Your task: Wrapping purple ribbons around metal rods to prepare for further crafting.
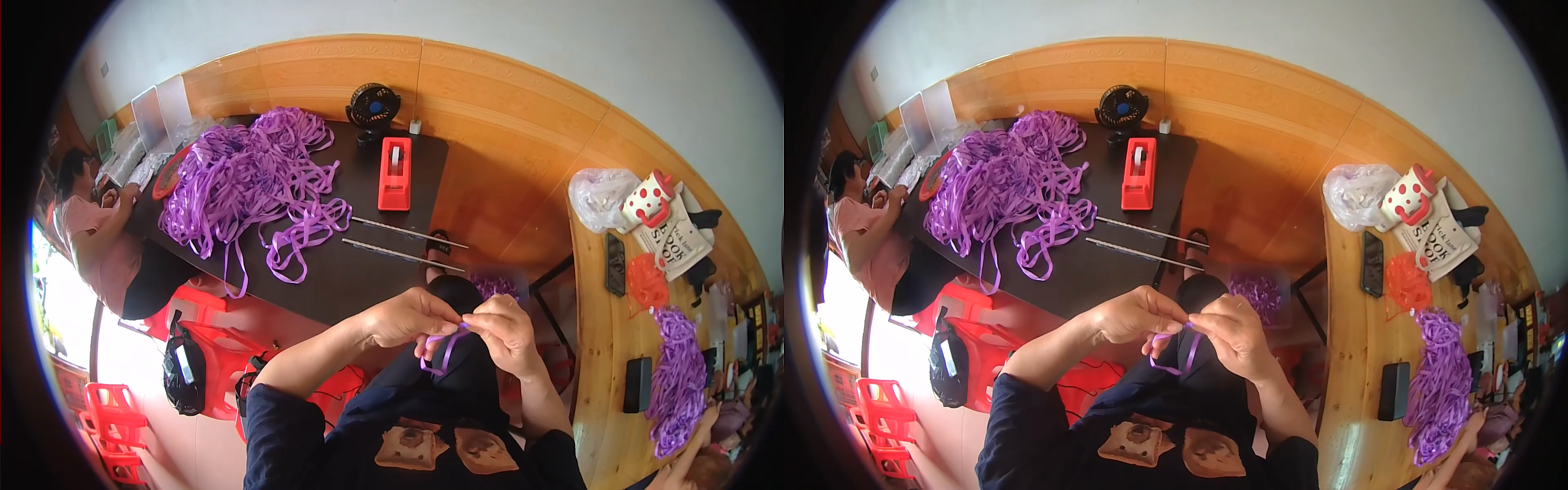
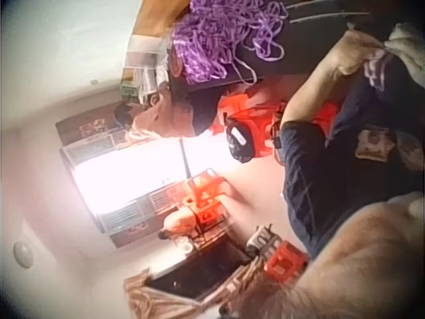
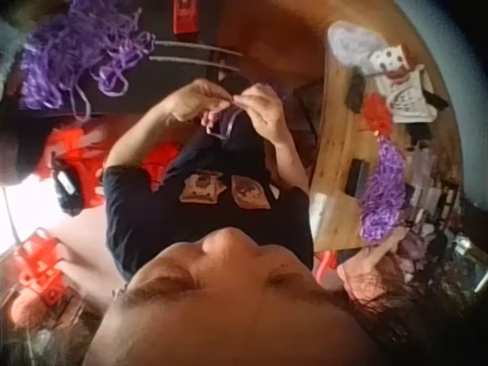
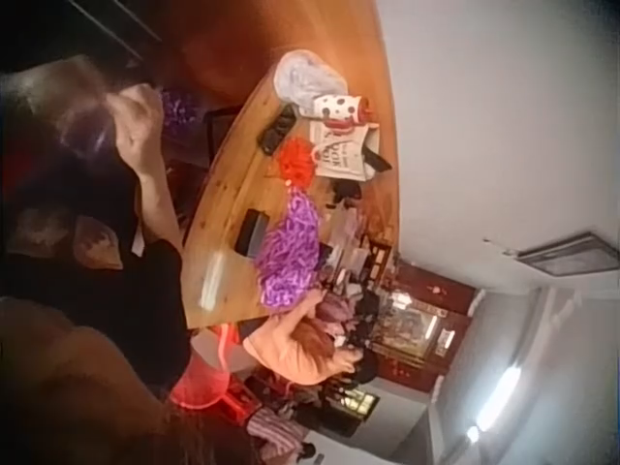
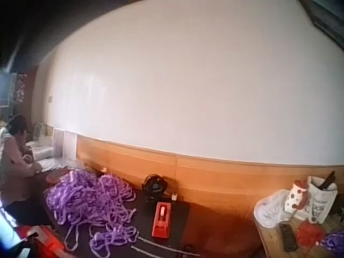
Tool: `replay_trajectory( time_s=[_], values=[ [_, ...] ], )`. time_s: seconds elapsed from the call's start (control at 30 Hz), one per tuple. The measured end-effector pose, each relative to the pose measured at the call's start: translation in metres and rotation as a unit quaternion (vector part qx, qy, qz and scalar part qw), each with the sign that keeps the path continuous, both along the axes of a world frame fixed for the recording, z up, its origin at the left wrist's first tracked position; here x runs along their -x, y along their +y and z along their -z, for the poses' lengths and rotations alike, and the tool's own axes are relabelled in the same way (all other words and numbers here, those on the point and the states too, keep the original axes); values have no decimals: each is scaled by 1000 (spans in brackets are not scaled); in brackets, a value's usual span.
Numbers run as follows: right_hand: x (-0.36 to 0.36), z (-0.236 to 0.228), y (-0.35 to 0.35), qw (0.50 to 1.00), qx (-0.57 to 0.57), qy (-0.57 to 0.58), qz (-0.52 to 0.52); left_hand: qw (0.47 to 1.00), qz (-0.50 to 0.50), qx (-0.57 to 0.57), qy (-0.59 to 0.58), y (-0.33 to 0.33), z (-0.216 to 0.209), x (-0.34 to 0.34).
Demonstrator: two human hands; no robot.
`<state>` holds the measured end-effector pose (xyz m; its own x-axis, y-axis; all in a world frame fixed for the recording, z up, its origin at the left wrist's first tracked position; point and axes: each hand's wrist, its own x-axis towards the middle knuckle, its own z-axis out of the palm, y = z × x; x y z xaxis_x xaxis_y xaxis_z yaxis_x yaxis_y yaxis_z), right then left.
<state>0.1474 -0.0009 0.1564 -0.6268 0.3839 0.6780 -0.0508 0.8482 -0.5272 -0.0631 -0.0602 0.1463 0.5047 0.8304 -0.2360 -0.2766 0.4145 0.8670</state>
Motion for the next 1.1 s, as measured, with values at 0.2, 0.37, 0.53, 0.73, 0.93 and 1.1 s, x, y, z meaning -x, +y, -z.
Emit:
replay_trajectory(
  time_s=[0.2, 0.37, 0.53, 0.73, 0.93, 1.1],
  values=[
    [-3, -1, 2, 999, -22, -19, -17, 1000, 8, 8, -13, 0, -4, -7],
    [-4, -6, -1, 996, -75, -38, 2, 996, -4, -58, 73, -5, -14, -11],
    [-3, -6, -10, 995, -54, -71, 38, 910, -88, -312, 258, -12, -4, -19],
    [1, 17, -6, 991, 95, -84, 46, 630, -125, -595, 483, -15, 6, -29],
    [-5, 7, 0, 995, 74, -60, 41, 987, -68, -74, 128, -3, -6, -6],
    [-4, 0, -1, 998, 47, -37, 21, 999, -11, -28, 29, -3, -8, -5]
  ],
)
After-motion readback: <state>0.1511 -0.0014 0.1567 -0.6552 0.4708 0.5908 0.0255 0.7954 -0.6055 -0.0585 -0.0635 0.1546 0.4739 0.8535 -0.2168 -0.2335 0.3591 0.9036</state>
